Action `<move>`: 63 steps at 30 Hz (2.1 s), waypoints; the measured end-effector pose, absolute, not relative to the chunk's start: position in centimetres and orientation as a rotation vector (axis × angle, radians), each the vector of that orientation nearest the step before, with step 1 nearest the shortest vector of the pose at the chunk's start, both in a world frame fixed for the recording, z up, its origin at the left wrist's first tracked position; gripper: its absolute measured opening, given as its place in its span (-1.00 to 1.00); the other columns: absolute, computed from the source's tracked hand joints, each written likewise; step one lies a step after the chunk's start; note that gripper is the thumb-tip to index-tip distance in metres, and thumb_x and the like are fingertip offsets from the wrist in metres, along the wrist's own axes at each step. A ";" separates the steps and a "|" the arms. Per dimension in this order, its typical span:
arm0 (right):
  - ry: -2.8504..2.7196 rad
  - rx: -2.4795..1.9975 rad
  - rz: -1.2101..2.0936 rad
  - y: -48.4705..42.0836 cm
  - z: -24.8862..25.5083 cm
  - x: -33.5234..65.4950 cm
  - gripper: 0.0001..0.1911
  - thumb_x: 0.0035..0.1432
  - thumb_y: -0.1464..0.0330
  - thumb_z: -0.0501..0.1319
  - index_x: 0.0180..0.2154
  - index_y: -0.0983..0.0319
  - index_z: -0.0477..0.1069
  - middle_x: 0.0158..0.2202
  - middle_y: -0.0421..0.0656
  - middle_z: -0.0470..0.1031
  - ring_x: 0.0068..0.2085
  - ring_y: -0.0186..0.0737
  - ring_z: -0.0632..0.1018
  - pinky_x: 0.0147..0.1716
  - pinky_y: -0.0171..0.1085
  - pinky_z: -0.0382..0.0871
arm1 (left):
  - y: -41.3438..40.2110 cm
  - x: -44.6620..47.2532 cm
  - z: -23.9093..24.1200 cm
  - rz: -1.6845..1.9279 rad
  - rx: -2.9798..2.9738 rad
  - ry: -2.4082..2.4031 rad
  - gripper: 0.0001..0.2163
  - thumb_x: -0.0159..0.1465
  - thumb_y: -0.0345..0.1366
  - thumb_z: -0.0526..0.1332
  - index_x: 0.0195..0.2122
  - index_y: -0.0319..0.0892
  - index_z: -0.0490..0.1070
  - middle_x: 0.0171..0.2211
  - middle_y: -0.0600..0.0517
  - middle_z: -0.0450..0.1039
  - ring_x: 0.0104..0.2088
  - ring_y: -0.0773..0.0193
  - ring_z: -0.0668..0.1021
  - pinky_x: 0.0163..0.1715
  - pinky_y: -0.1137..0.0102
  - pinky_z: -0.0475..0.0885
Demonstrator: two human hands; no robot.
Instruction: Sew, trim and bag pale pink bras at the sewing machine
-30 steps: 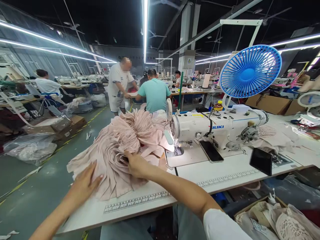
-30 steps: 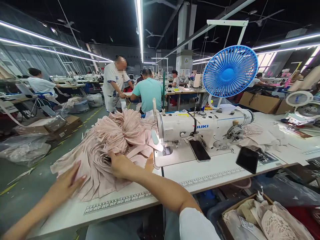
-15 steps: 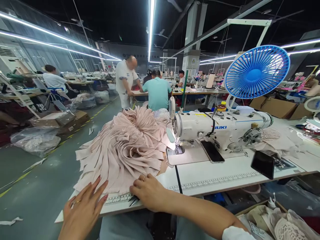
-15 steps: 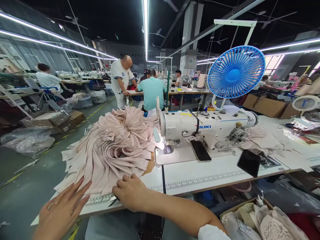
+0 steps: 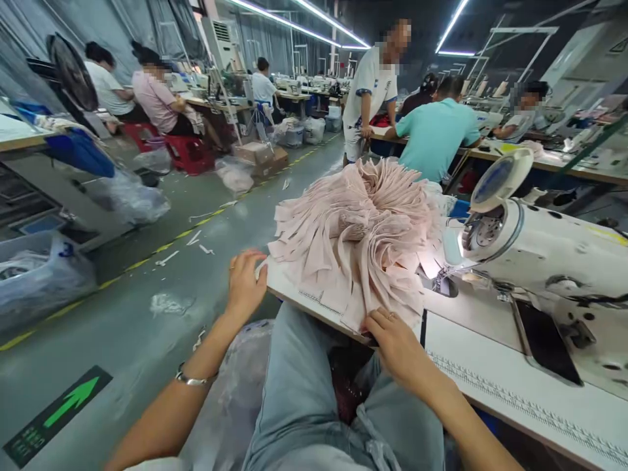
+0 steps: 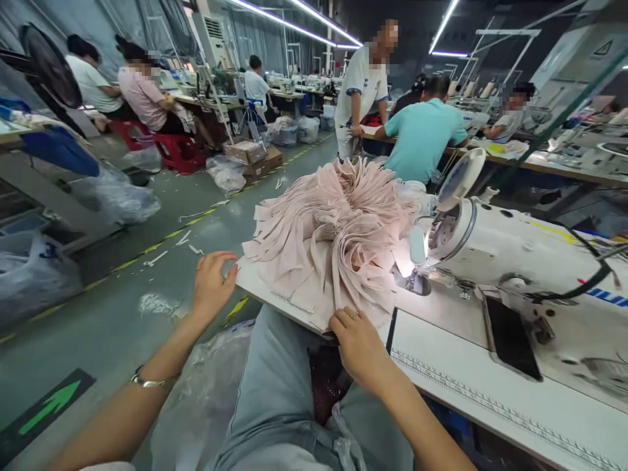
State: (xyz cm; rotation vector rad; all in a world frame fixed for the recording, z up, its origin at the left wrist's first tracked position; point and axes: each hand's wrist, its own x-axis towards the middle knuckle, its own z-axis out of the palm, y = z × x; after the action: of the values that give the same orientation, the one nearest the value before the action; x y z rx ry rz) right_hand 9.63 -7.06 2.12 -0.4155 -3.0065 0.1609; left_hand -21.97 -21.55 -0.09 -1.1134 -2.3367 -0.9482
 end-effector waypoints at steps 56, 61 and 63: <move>-3.220 -0.331 0.054 -6.8 5.5 -4.2 -0.67 0.38 0.17 0.05 -0.01 0.26 0.33 -0.17 -0.03 0.62 -0.18 0.03 0.62 -0.36 -0.22 0.26 | -20.5 -18.3 -2.4 -0.940 -1.577 -2.042 -0.78 0.40 -0.26 0.12 -0.20 -0.05 0.59 -0.18 0.02 0.59 -0.12 0.19 0.52 -0.10 0.22 0.32; -3.190 -0.381 0.110 -5.5 6.8 -2.8 -0.70 0.39 0.17 0.06 -0.01 0.22 0.32 -0.22 -0.09 0.63 -0.21 -0.04 0.61 -0.38 -0.25 0.18 | -21.0 -16.9 -2.0 -0.864 -1.580 -1.979 -0.77 0.40 -0.33 0.10 -0.06 -0.08 0.55 -0.06 -0.02 0.57 -0.04 0.15 0.50 -0.03 0.17 0.26; -3.199 -0.450 0.072 -4.9 7.6 -1.5 -0.71 0.37 0.17 0.08 -0.03 0.22 0.33 -0.24 -0.09 0.62 -0.23 -0.04 0.61 -0.41 -0.25 0.14 | -21.2 -16.0 -1.7 -0.799 -1.723 -1.882 -0.73 0.41 -0.38 0.07 0.04 -0.08 0.49 0.03 -0.01 0.55 0.05 0.14 0.48 0.02 0.15 0.22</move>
State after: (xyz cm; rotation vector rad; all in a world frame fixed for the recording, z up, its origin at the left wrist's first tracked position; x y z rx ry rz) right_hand -1.52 -4.85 7.63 -0.4499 -3.1987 0.0722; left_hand -15.96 -21.23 -1.70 -1.7234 -1.8825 -0.7991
